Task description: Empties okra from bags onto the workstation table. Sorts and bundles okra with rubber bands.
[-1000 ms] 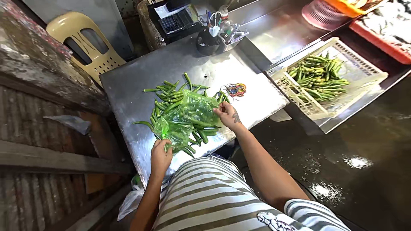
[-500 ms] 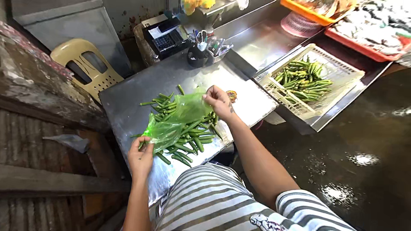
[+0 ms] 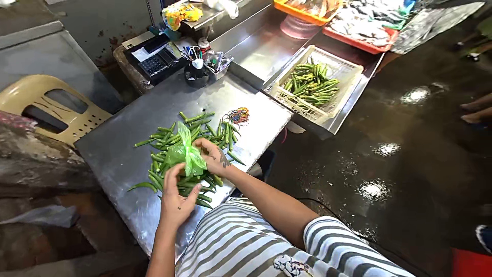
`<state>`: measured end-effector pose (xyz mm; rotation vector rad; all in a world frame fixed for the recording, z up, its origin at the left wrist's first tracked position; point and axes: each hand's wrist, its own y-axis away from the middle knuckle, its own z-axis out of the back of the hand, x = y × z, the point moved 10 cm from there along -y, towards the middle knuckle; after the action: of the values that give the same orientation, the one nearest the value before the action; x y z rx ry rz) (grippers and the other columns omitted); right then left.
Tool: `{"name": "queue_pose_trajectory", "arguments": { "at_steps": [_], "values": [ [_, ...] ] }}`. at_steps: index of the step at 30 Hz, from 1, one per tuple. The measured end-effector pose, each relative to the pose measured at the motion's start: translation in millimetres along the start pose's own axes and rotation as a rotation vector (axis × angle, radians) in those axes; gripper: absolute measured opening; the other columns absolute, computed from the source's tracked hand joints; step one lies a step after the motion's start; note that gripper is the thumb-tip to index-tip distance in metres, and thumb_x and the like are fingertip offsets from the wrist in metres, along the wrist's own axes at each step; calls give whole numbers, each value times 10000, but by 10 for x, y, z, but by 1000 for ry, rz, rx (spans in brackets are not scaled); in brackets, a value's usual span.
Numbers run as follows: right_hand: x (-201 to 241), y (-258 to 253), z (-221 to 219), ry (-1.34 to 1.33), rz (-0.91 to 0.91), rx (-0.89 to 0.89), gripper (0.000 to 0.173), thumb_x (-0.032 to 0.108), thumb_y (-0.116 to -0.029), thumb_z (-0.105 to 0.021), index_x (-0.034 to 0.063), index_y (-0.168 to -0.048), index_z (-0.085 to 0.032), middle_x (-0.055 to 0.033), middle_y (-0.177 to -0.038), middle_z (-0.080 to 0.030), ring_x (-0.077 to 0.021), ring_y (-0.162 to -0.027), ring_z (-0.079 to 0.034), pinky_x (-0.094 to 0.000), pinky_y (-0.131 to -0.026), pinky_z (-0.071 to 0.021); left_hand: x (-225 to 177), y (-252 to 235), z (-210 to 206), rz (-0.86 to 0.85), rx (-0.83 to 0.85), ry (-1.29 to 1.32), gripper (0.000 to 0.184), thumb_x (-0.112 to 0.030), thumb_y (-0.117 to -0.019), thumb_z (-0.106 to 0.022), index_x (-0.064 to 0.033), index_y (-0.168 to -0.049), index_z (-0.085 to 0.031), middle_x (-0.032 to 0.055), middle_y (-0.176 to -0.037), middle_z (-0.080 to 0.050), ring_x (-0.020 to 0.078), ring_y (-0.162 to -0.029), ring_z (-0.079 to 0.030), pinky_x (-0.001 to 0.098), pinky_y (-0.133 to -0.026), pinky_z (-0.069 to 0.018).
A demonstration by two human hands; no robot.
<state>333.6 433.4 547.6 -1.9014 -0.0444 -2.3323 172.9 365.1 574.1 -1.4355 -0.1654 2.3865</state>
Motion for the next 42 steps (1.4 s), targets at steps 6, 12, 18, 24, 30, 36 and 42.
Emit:
{"name": "queue_pose_trajectory", "arguments": {
  "at_steps": [6,12,18,24,30,36,42],
  "values": [
    [338,24,229,-761,189,35,84,166,-945,-539,186,-991,-606,8,-826,-616,-76,-693,-585,-276,-612,-513,307,2,92,238,-15,-130,1103,-473,-735,-855,-101,-1595,-272,180,-1500,-461,252,-1202,-595,419,-899,-569],
    [-11,-42,388,-1099,-47,-148,253,399,-1044,-417,257,-1110,-616,18,-994,-693,-113,-897,-670,-352,-765,-582,560,-72,-322,343,221,-433,985,-563,-803,-796,-119,-1575,-374,194,-1524,-468,429,-1369,-462,626,-1098,-419],
    [-145,-154,846,-1244,-79,-302,517,551,-1053,-243,209,-1061,-631,-29,-940,-713,-174,-903,-690,-426,-775,-596,775,-16,-583,428,347,-641,809,-589,-877,-677,-349,-1586,-370,118,-1572,-416,400,-1421,-381,600,-1085,-391],
    [107,-133,1133,-1301,72,-289,534,479,-1082,-188,203,-1113,-644,-41,-1028,-736,-191,-998,-710,-447,-844,-608,705,-1,-564,422,316,-659,803,-628,-870,-666,-349,-1573,-398,177,-1605,-345,433,-1413,-378,606,-1091,-381],
    [-76,419,421,-643,-136,5,284,348,-967,-596,118,-1122,-658,19,-950,-715,-67,-875,-672,-306,-786,-585,126,127,-590,306,183,385,1044,-547,-794,-814,-31,-1555,-320,93,-1417,-566,133,-1227,-612,363,-1031,-550],
    [34,724,-259,161,73,348,495,141,-883,-637,-72,-1329,-605,-203,-1360,-620,-185,-1295,-572,-348,-1137,-436,315,350,-583,648,-26,455,389,-149,-1045,-501,76,-1361,-536,167,-1264,-641,113,-1176,-609,305,-1040,-498],
    [-283,733,240,393,100,138,315,278,-1014,-554,81,-1211,-700,-128,-1200,-654,-257,-1159,-614,-460,-1003,-524,516,488,-333,755,-347,523,324,-95,-1051,-525,78,-1325,-525,146,-1150,-677,122,-1041,-681,325,-930,-584]
  ]
}}
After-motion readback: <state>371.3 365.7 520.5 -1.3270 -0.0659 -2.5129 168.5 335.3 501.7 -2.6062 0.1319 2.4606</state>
